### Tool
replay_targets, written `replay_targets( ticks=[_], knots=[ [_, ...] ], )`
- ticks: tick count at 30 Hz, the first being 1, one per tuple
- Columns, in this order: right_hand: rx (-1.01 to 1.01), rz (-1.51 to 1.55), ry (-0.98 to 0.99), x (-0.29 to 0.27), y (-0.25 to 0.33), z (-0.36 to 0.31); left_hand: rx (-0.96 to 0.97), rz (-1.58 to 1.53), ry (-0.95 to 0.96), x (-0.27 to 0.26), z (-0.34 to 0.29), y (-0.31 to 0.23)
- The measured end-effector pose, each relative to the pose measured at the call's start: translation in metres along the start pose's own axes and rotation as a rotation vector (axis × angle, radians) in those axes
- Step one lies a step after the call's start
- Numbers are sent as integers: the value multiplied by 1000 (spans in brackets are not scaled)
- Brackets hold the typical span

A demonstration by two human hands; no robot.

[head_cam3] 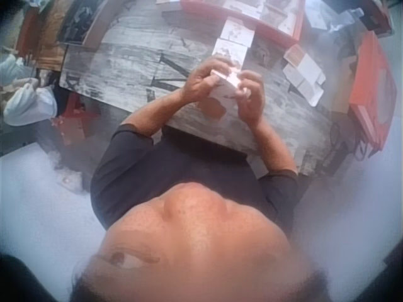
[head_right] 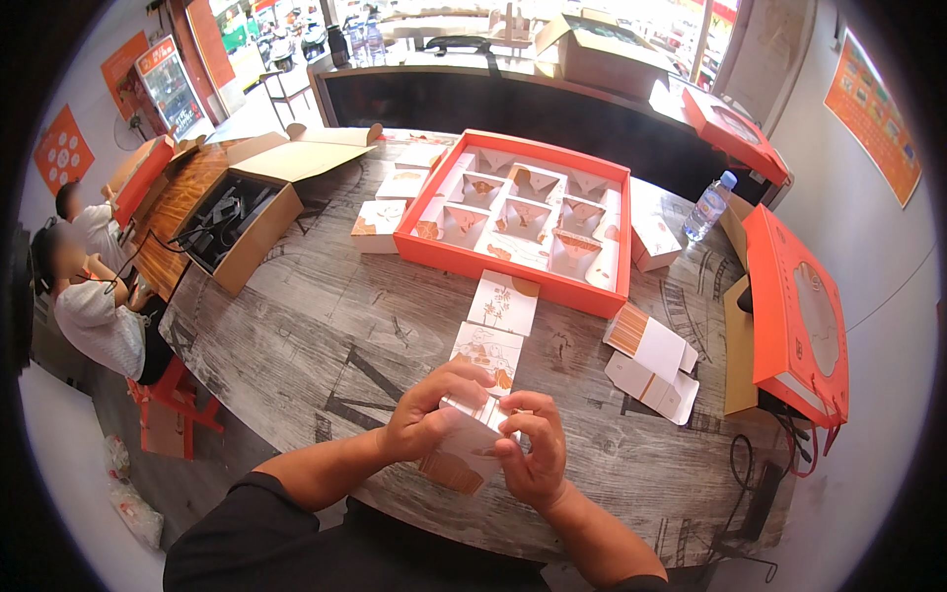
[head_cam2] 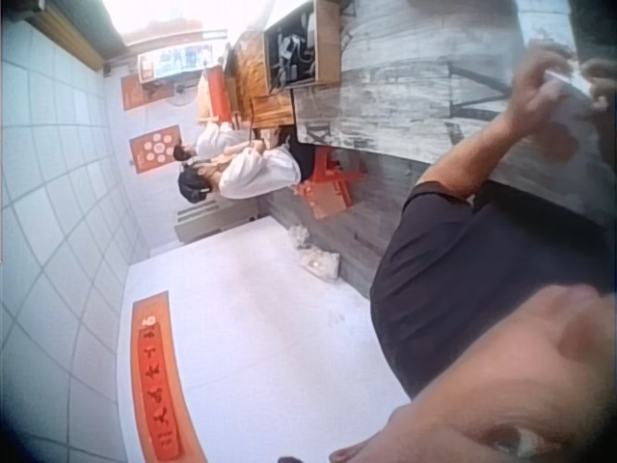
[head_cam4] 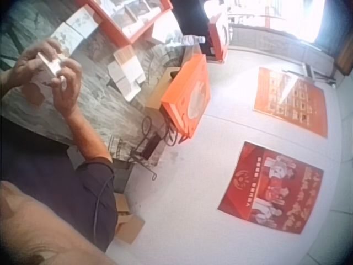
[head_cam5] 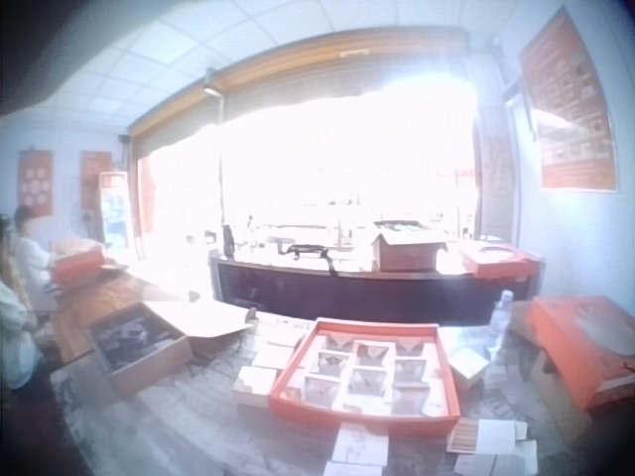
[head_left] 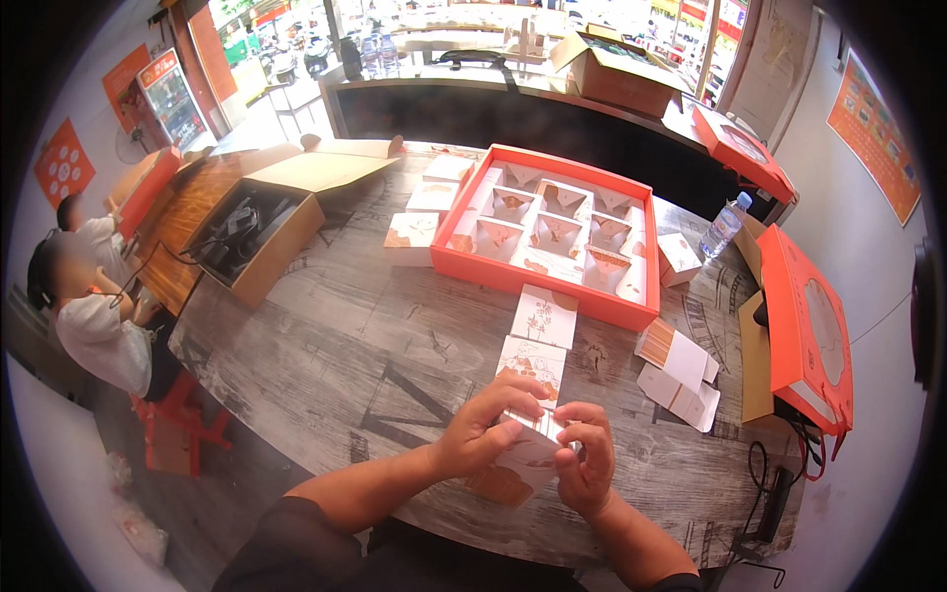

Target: The person assembles cardboard boxes by hand, folding and tucking the flaps one by one, then places the finished boxes into a larger tray.

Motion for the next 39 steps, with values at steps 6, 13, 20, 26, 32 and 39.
replay_targets(
  ticks=[6, 13, 20, 26, 32, 39],
  knots=[
    [23, 43, -22, 0, -7, -3, 49, 52, 50, 1, 1, -2],
    [199, 256, -92, -3, -23, -9, 78, 92, 57, 8, 4, -9],
    [161, 316, 19, 6, -13, -3, 61, 52, -14, -3, 2, -5],
    [197, 356, 62, 7, -19, -6, -56, -59, -43, -8, 2, 1],
    [651, 794, -115, 6, -39, -11, 140, 196, -33, -11, 9, -18],
    [749, 877, -80, 3, -46, -10, 303, 449, 50, 2, 11, -29]
  ],
)
Point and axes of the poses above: each hand's wrist, its own z-axis towards the middle knuckle, its own x-axis out of the palm, y = z × x, the point moved 7 cm from there along z, towards the middle knuckle, and after that the axes turned 4 degrees about x, right-handed, at the moved point
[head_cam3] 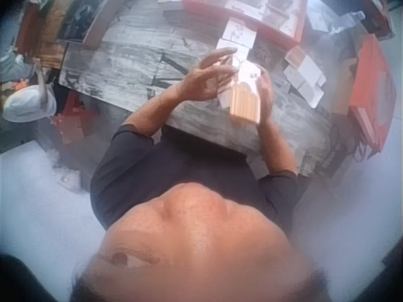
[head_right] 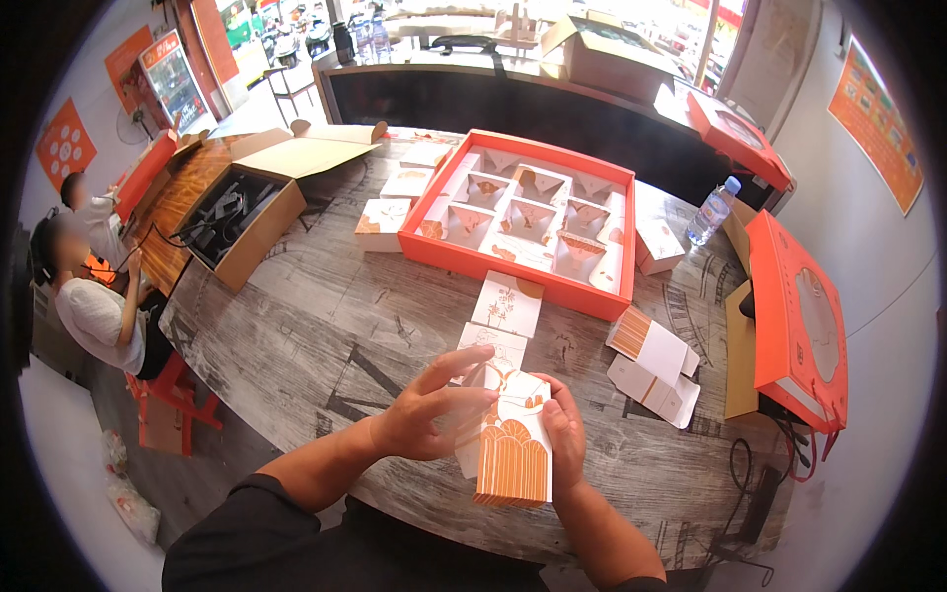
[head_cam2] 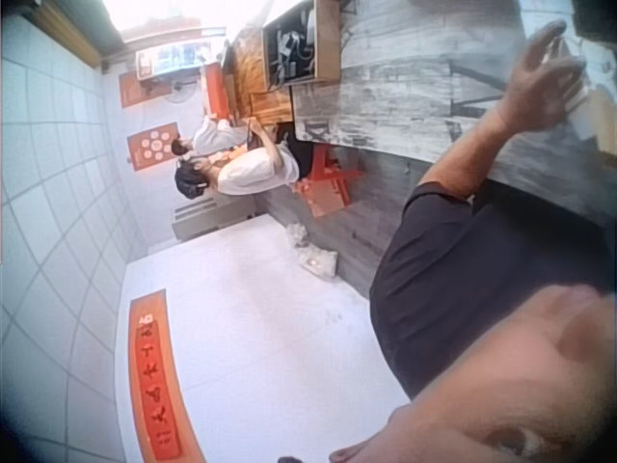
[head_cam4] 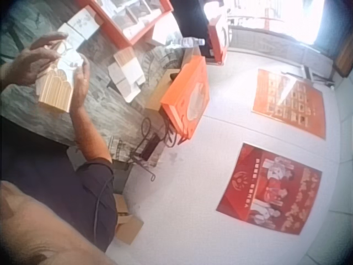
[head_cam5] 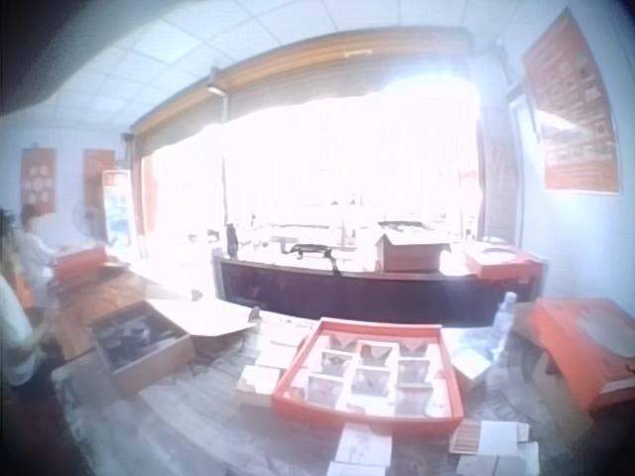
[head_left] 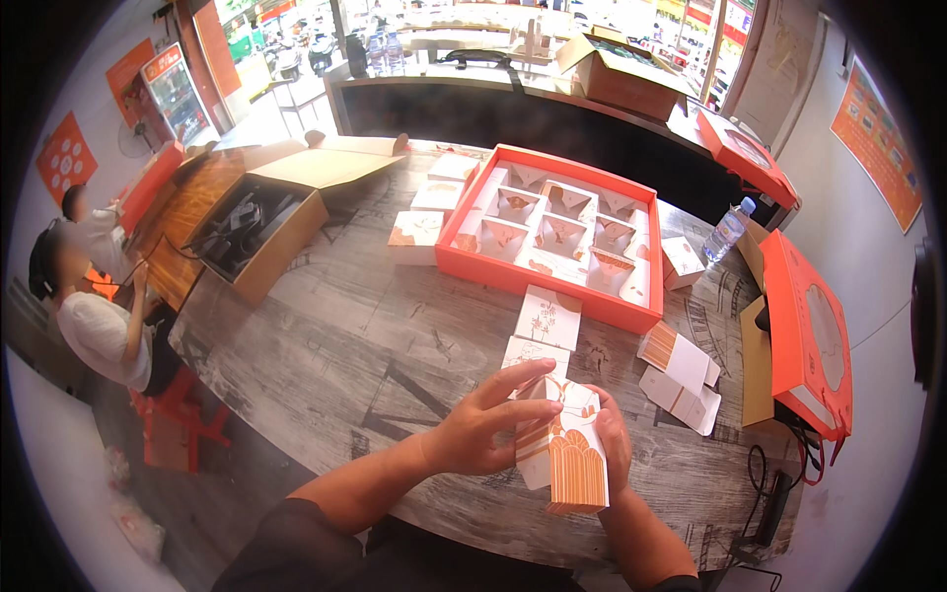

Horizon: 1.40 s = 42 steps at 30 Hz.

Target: The person assembles cardboard boxes by hand, folding and tucking the flaps one by one, then places the finished boxes into a larger tray.

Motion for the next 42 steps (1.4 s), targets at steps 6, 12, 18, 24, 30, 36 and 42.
replay_targets(
  ticks=[6, 12, 18, 24, 30, 36, 42],
  knots=[
    [-18, 100, 29, -9, -18, 8, -67, -76, 3, -6, 1, 7],
    [-360, -468, -14, -8, 0, -7, -220, -233, -96, -9, -19, 31],
    [-498, -617, -13, -3, 9, -9, -350, -430, -139, -5, -28, 33],
    [-632, -598, 78, 5, 13, -15, -309, -412, -140, -2, -21, 30],
    [-594, -571, 92, -2, 5, -19, -259, -255, 50, 1, -15, 24],
    [-627, -693, 127, 13, 20, -18, -257, -275, 31, 1, -17, 25],
    [-595, -747, 135, 16, 19, -16, -251, -310, -7, 5, -23, 28]
  ],
)
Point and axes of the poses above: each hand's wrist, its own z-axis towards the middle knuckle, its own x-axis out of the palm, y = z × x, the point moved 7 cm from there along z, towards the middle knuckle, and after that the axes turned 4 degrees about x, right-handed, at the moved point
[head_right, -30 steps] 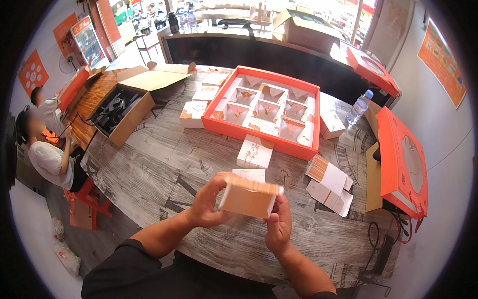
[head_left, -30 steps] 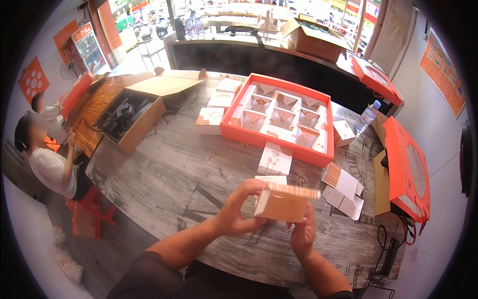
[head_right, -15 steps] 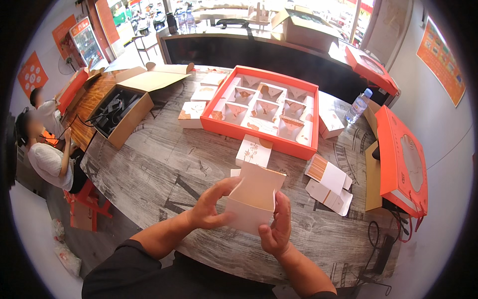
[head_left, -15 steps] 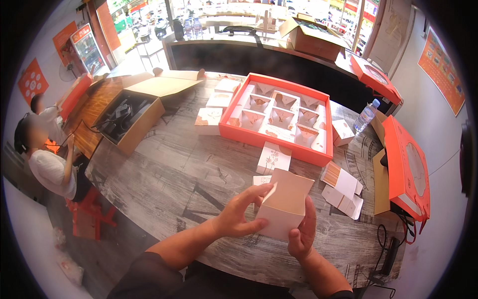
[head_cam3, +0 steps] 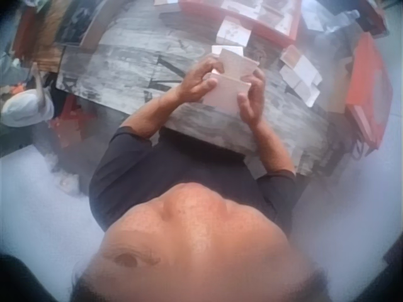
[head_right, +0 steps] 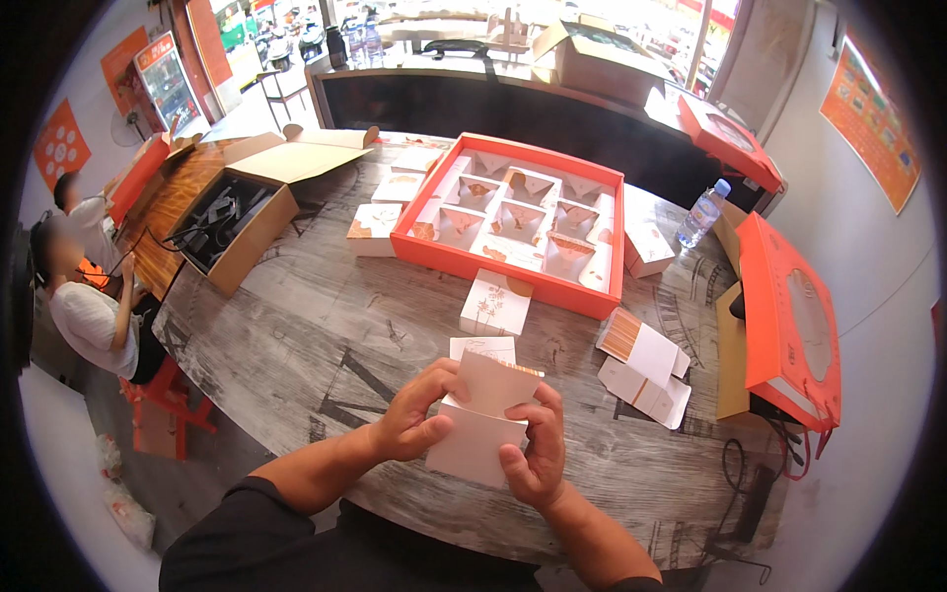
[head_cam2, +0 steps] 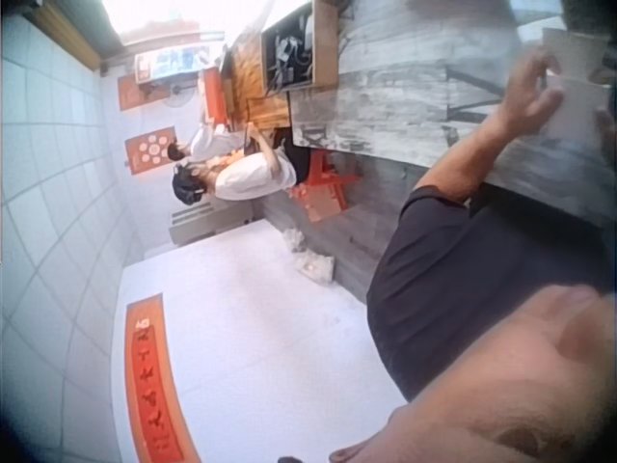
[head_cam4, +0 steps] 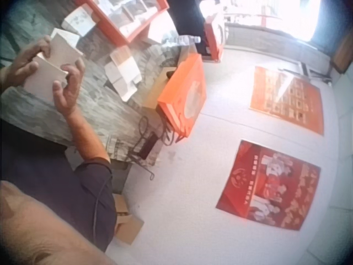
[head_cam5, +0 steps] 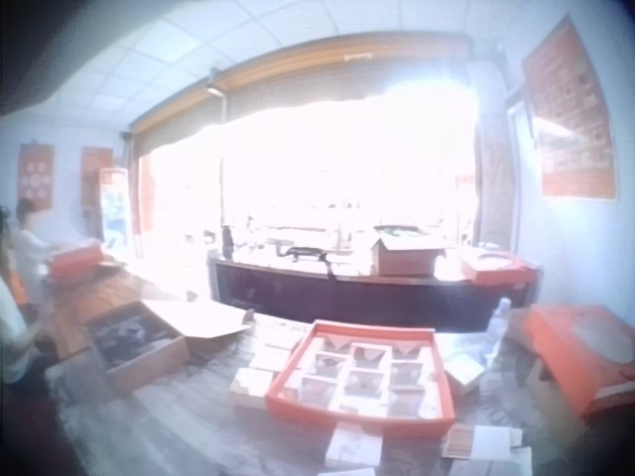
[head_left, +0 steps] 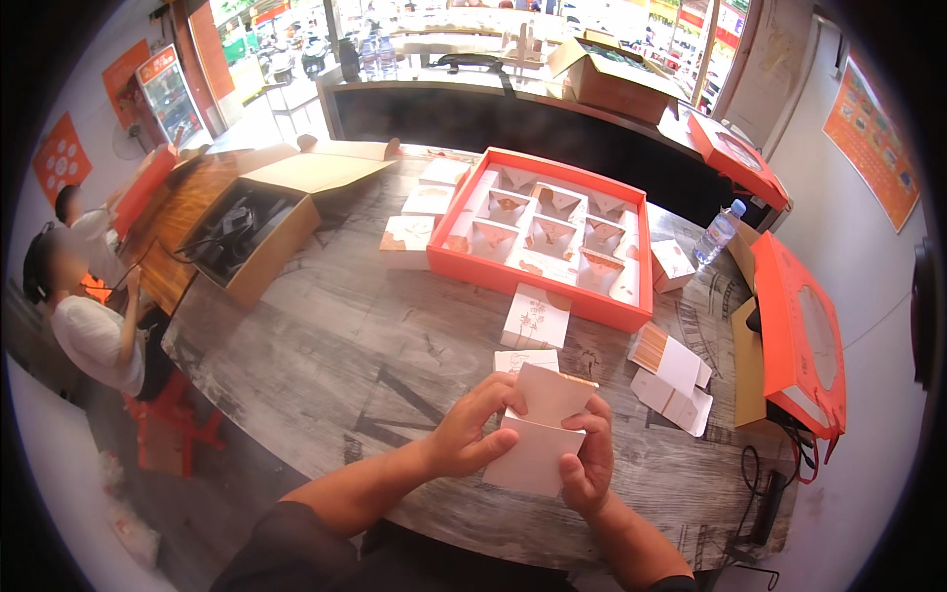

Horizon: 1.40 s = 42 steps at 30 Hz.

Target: The person assembles cardboard boxes by hand, folding and tucking the flaps one by one, then places the finished boxes into a larger tray.

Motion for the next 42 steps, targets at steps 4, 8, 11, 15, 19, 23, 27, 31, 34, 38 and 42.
replay_targets(
  ticks=[4, 8, 11, 15, 19, 23, 27, 31, 34, 38, 42],
  knots=[
    [-6, -61, -2, -3, 0, -2, 34, 37, -12, 1, 1, -4],
    [-65, -15, -32, 2, 7, 1, 55, -10, -56, 0, 0, -6],
    [-76, 81, -43, 5, 2, -1, 28, -114, -88, 1, -7, 3],
    [-43, 181, -56, 6, -2, -5, 6, -210, -137, 3, -8, 6],
    [-52, 130, -72, 5, 2, -3, -72, -227, -119, 3, -6, 2],
    [-124, -164, -47, 5, 7, -2, -26, -171, -101, 1, 0, -1],
    [-137, -146, -66, 6, 11, -2, -27, -205, -136, 0, 0, 1],
    [-96, -46, -72, 4, 9, -3, -74, -123, -72, 4, -6, 0],
    [-59, -16, -101, 3, 8, -4, -41, -22, -35, 6, -5, -4],
    [-7, 41, -136, 2, 7, -5, 26, 66, -19, 5, 0, -10],
    [8, 45, -142, 0, 6, -4, 62, 112, -16, 6, 2, -16]
  ],
)
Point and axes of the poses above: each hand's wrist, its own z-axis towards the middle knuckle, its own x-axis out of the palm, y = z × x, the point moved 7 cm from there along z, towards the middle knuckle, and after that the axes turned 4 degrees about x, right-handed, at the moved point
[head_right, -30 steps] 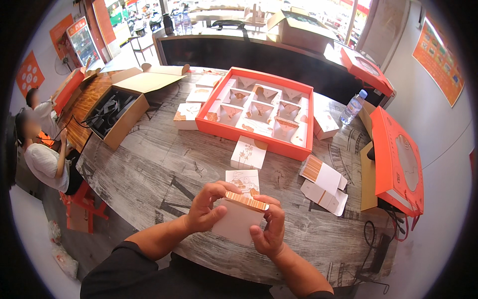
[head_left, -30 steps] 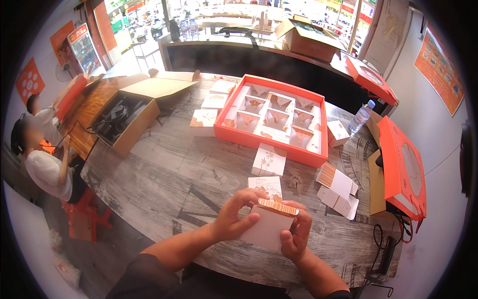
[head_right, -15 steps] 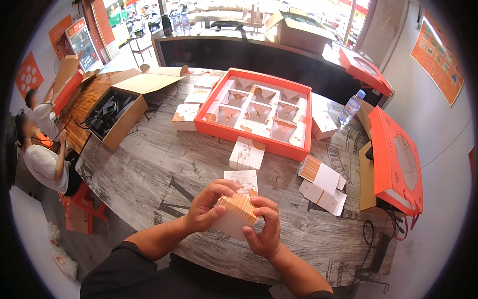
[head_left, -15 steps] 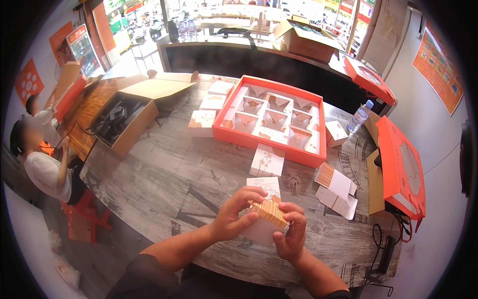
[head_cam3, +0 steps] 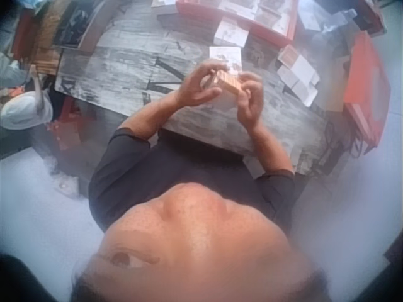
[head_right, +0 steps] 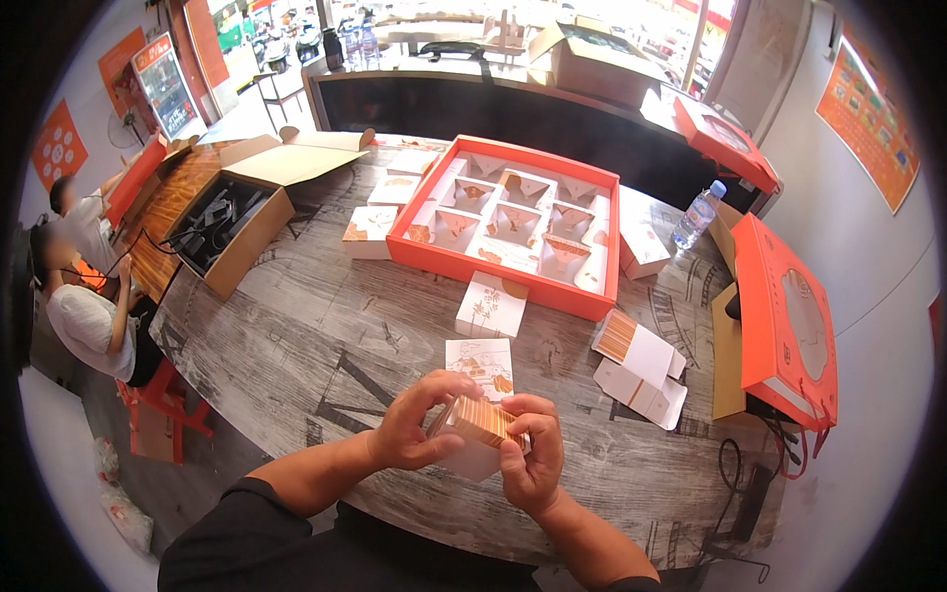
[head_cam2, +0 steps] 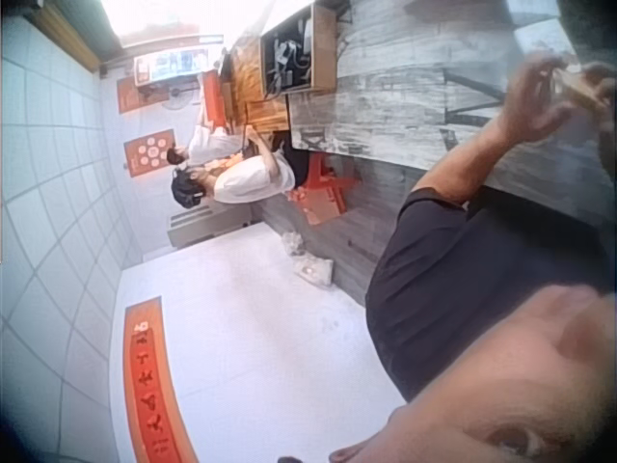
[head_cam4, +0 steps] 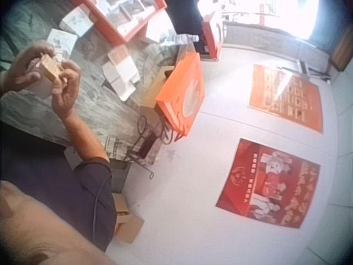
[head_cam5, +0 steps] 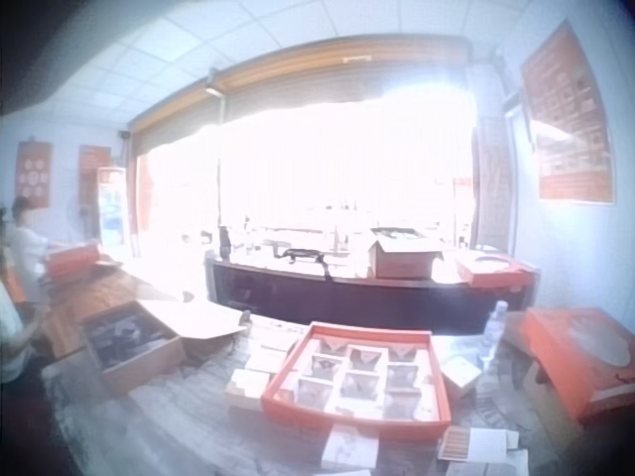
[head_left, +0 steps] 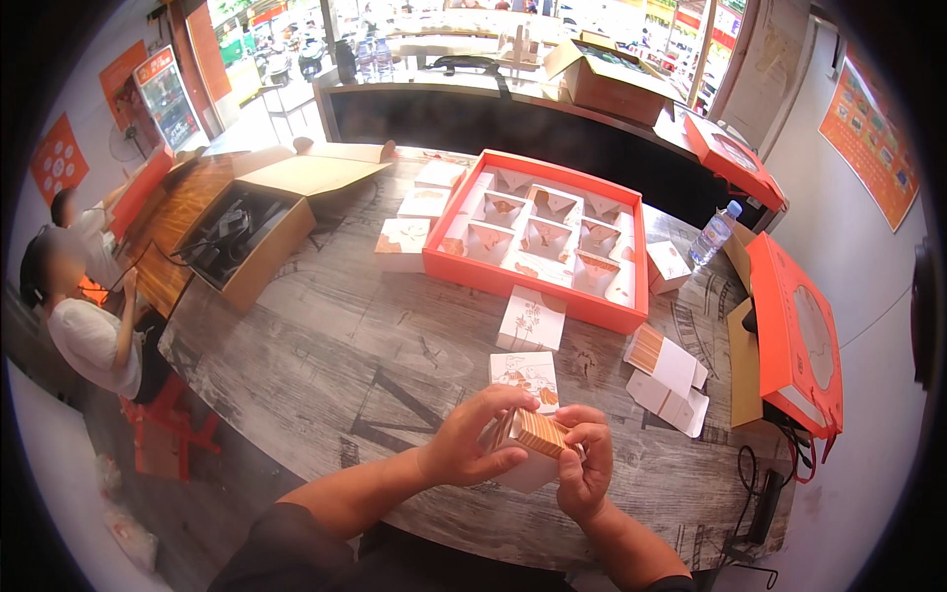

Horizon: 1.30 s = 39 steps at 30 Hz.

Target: The person assembles cardboard boxes by hand, folding and tucking the flaps one by one, then places the finished boxes into a larger tray.

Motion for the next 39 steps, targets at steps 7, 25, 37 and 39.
replay_targets(
  ticks=[7, 25, 37, 39],
  knots=[
    [-68, -86, 30, 3, 8, 1, 62, 22, -27, -1, 2, -4],
    [-304, -384, 98, 12, 25, 3, -94, -295, -85, -4, -3, 8],
    [-276, -286, 83, 8, 25, 5, -61, -287, -8, -4, 5, 1],
    [-274, -276, 83, 8, 26, 6, -66, -351, 41, -1, 3, 5]
  ],
)
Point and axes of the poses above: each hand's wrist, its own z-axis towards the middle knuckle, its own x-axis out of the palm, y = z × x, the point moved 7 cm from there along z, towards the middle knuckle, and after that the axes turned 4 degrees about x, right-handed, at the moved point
